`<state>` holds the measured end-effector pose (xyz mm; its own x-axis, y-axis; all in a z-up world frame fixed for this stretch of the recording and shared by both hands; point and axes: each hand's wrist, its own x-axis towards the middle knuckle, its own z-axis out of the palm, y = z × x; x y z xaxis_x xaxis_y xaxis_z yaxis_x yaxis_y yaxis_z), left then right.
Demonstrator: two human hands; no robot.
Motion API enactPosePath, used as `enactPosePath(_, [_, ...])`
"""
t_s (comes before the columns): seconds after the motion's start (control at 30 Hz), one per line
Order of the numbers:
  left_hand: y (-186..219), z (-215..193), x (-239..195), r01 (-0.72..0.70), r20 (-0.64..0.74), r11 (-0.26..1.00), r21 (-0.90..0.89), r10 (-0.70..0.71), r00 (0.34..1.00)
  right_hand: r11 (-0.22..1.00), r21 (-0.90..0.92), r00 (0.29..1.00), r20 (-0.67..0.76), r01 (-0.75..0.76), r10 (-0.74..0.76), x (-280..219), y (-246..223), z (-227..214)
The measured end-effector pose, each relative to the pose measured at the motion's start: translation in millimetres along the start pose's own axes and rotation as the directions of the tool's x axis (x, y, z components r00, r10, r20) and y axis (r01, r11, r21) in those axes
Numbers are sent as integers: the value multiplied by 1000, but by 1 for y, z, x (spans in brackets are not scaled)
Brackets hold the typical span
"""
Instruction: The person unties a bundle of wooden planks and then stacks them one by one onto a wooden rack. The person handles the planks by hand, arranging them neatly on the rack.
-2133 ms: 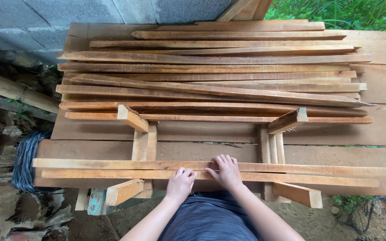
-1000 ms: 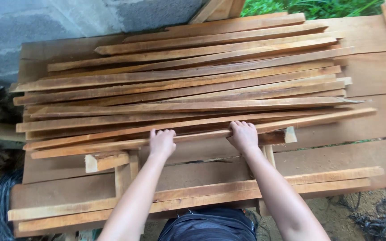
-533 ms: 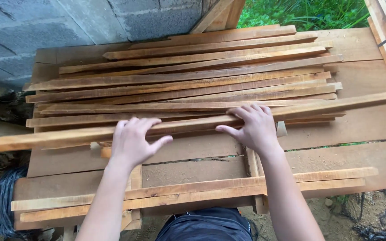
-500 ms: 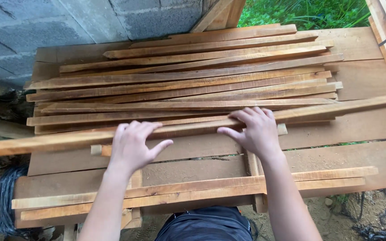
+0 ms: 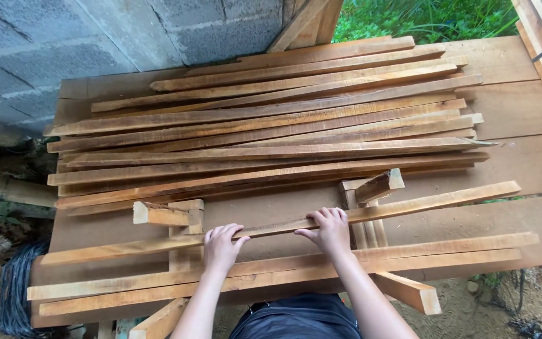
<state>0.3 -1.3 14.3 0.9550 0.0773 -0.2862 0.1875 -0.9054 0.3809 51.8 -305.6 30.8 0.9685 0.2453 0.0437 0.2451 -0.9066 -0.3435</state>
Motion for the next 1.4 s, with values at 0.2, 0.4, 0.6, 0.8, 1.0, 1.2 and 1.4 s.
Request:
enactPosePath(0.2, [-4,27,24,1,-71,998,66,4,997,999,-18,998,41,-42,43,12,14,39])
enactPosePath(0.4, [9,11,24,56,26,995,84,-59,998,998,-55,967,255,7,7,27,-11,24])
enactPosePath(0.6, [25,47,-37,-268,114,963,-38,270,956,992,69,957,262,108,-122,27,-24,58])
enactPosePath(0.8, [26,51,-117,-502,49,863,-53,505,862,984,125,940,300,130,-162,21,-29,54])
enactPosePath(1.0, [23,76,-114,-461,-35,887,13,461,886,973,210,938,309,91,-154,-12,-36,34])
enactPosePath(1.2, [28,79,-115,-450,-45,889,82,454,890,961,250,934,303,115,-190,-56,-37,30])
enactPosePath(1.4, [29,78,-114,-455,-53,885,92,461,886,968,243,920,362,65,-153,-52,-38,34])
